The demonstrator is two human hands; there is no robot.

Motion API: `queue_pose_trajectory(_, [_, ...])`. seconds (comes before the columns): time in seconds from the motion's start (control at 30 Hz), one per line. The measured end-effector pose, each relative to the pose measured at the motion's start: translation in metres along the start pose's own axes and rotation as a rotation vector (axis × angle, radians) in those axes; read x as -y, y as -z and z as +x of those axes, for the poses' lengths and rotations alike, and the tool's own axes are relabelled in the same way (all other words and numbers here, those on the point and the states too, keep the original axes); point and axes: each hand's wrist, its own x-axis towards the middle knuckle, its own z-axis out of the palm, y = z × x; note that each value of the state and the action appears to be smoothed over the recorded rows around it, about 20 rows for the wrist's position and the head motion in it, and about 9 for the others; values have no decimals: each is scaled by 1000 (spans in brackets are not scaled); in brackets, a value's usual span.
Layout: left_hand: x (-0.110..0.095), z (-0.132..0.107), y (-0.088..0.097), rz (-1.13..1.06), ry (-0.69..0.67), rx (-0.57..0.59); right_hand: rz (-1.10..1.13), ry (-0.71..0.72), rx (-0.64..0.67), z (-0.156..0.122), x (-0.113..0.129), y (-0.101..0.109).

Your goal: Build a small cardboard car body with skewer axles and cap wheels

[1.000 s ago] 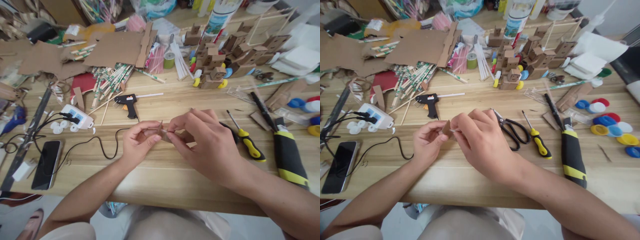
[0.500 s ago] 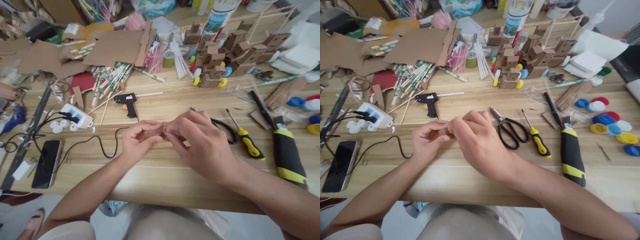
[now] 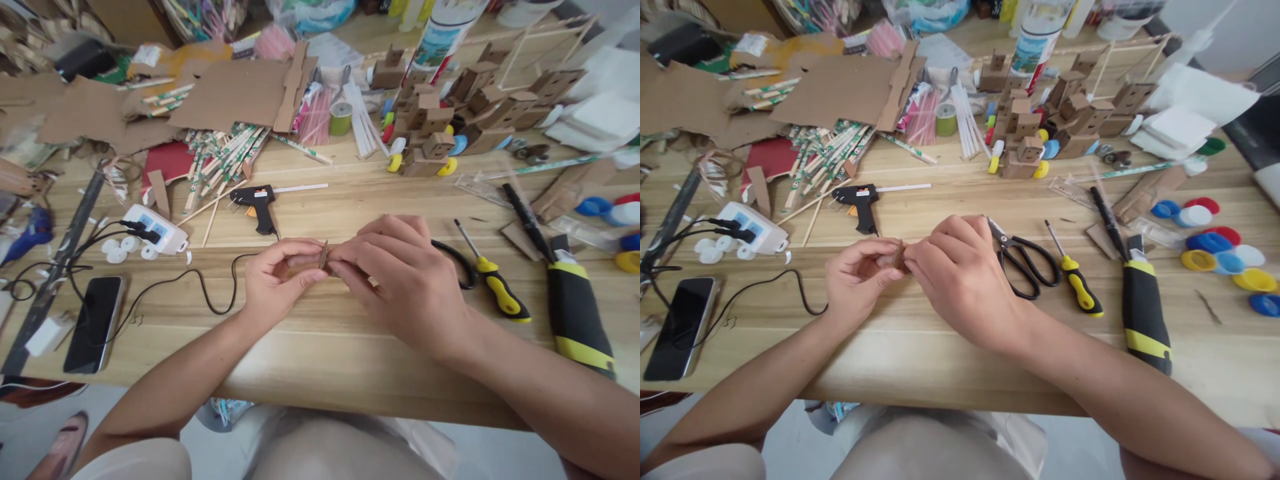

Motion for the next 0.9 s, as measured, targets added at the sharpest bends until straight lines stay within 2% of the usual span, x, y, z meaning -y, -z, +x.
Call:
queue_pose_trajectory(0.17, [-1, 0, -1, 6, -43, 8, 22, 15, -1, 0, -1, 1])
queue_pose_trajectory(0.53, [-3, 0, -4, 9, -17, -48, 35, -27, -34, -3, 2, -7])
queue_pose_trajectory(0.73, [-1, 6, 3, 13, 14, 40, 103, -66, -15, 0, 1, -2])
queue_pose_trajectory(0.9, [-1, 5, 4, 119, -59, -7, 120, -90, 20, -2, 1, -5])
